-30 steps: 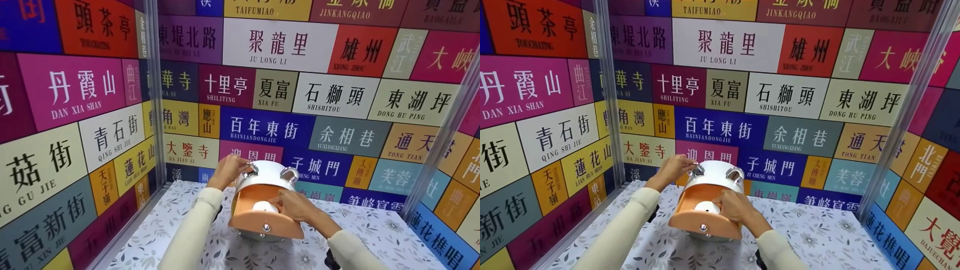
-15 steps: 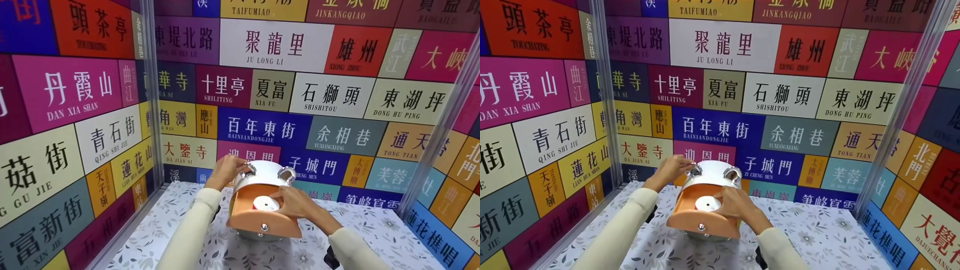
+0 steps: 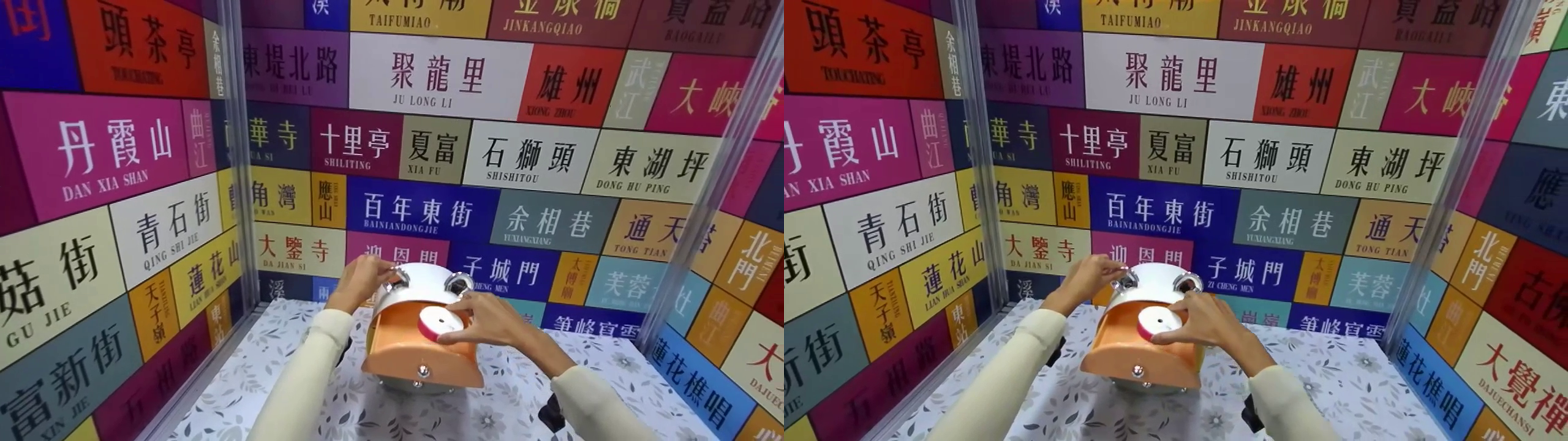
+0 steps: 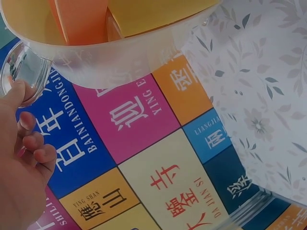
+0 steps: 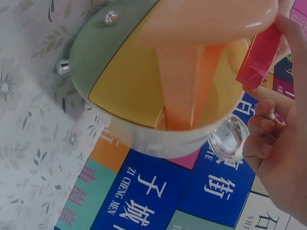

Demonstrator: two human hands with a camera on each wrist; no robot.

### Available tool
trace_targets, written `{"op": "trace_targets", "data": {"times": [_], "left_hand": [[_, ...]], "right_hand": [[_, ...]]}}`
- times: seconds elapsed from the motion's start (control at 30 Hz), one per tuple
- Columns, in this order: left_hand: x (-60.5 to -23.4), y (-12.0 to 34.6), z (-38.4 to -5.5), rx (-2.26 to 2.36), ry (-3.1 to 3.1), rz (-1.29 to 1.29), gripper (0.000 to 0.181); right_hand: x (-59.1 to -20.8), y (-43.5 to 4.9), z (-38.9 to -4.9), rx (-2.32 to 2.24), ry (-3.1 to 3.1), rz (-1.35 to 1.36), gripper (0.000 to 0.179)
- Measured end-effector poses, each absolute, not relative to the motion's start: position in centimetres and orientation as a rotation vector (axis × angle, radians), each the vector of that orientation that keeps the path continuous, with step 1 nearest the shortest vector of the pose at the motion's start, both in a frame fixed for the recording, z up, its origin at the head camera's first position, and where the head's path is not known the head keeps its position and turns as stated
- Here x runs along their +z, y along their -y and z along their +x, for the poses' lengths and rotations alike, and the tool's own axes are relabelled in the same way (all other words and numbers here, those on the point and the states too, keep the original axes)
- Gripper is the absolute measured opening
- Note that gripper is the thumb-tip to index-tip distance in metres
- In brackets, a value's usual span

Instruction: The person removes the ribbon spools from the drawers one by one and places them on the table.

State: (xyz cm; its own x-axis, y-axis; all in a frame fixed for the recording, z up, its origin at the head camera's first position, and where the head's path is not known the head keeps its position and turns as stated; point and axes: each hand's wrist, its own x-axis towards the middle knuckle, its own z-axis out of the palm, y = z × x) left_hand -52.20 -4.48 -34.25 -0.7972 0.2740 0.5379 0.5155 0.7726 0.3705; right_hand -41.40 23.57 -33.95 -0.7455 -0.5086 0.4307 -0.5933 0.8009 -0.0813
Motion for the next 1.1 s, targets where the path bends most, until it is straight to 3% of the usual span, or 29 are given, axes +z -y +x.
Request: {"op": "trace_targets", "data": {"times": [0.37, 0.57, 1.1], "left_hand": [[-34.5, 4.7, -52.2, -0.67, 2.484, -0.612, 0.026], [-34.3, 4.6, -52.2, -0.648, 2.453, -0.651, 0.023], [-34.3, 4.2, -52.5, -0.647, 2.484, -0.645, 0.023]], "right_hand": [[-32.3, -28.5, -40.9, 0.337, 2.649, 0.639, 0.07], [-32.7, -32.5, -40.9, 0.329, 2.674, 0.519, 0.083], [-40.0, -42.5, -40.6, 0.411, 2.906, 0.095, 0.093]]}}
